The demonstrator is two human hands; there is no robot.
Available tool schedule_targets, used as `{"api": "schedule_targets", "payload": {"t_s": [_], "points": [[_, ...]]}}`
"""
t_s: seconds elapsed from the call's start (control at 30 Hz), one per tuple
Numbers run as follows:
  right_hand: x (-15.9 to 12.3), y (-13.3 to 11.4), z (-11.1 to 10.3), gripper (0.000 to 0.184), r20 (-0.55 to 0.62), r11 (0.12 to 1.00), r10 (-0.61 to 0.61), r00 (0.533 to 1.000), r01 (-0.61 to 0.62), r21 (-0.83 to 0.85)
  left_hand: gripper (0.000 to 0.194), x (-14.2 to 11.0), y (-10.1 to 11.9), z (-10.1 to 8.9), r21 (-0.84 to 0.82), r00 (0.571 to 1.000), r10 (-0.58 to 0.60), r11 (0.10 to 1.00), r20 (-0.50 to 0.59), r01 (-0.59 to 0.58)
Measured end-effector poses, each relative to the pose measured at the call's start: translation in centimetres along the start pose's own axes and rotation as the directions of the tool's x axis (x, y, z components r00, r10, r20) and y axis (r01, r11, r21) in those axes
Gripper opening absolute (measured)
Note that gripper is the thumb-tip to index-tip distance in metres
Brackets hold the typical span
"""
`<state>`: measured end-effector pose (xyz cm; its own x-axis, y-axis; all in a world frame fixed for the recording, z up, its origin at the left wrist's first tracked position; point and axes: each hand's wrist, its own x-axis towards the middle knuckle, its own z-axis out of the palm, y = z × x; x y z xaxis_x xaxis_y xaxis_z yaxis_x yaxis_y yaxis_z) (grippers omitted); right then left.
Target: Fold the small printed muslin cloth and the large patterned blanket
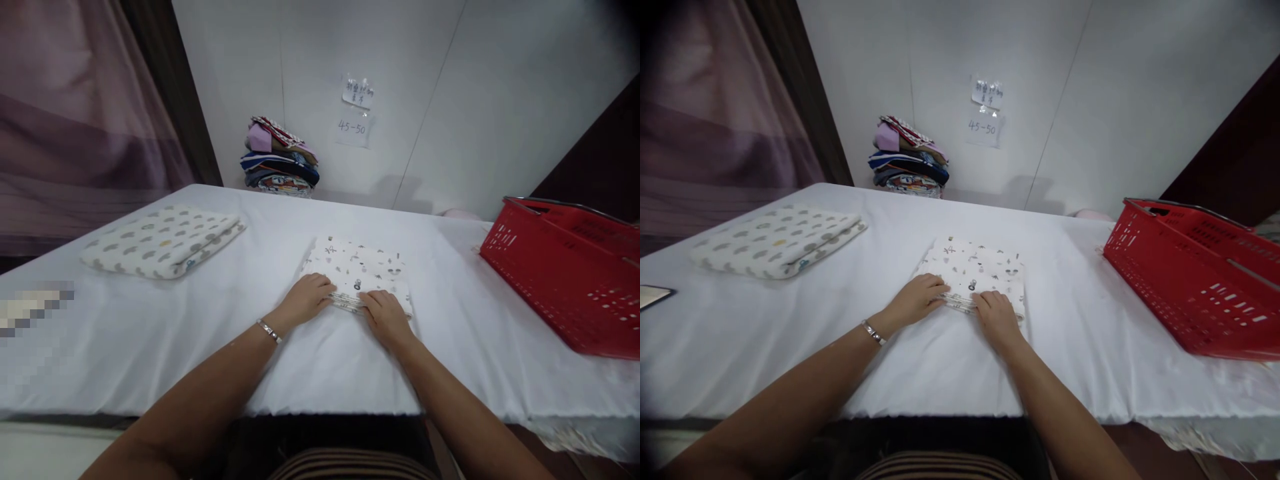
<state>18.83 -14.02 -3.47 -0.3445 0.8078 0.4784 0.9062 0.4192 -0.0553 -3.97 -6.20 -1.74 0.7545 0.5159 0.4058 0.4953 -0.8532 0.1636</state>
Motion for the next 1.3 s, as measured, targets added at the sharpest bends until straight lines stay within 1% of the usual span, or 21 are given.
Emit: {"api": "schedule_targets", "payload": {"t_s": [0.2, 0.37, 0.5, 0.63, 0.8, 0.97, 1.2, 1.3], "points": [[0.05, -0.01, 0.1, 0.024, -0.077, 0.999, -0.028, 0.997, 0.027, -0.017, 0.016, 0.09, -0.05, 0.2, 0.069, 1.0, -0.002, 0.998, -0.01, 0.002], [-0.08, -0.01, 0.22, 0.025, -0.119, 0.999, -0.05, 0.992, 0.048, -0.023, 0.016, 0.02, 0.03, 0.13, 0.079, 1.0, 0.005, 0.997, -0.018, -0.003], [-0.14, -0.01, 0.27, 0.023, -0.102, 0.998, -0.062, 0.993, 0.059, -0.032, 0.014, -0.1, 0.04, 0.01, 0.058, 1.0, -0.001, 0.998, 0.003, 0.001], [-0.16, 0.11, 0.36, 0.023, -0.085, 0.998, -0.059, 0.995, 0.057, -0.027, 0.02, -0.22, -0.06, 0.03, 0.027, 1.0, 0.002, 1.0, 0.009, -0.002], [-0.14, 0.17, 0.44, 0.023, -0.1, 0.999, -0.047, 0.994, 0.046, -0.011, 0.023, -0.22, -0.08, 0.04, 0.022, 1.0, -0.009, 1.0, 0.004, 0.009], [-0.06, 0.07, 0.32, 0.022, -0.104, 0.998, -0.055, 0.993, 0.055, 0.001, 0.017, -0.03, -0.13, 0.11, 0.029, 1.0, -0.017, 0.999, 0.007, 0.016], [-0.1, 0.19, 0.47, 0.021, -0.137, 0.998, -0.057, 0.989, 0.061, 0.023, 0.018, 0.01, -0.43, 0.41, 0.032, 1.0, 0.006, 0.999, -0.016, -0.005], [-0.21, 0.29, 0.65, 0.021, -0.144, 0.998, -0.058, 0.988, 0.062, 0.022, 0.019, 0.0, -0.54, 0.45, 0.024, 1.0, 0.004, 1.0, -0.01, -0.004]]}}
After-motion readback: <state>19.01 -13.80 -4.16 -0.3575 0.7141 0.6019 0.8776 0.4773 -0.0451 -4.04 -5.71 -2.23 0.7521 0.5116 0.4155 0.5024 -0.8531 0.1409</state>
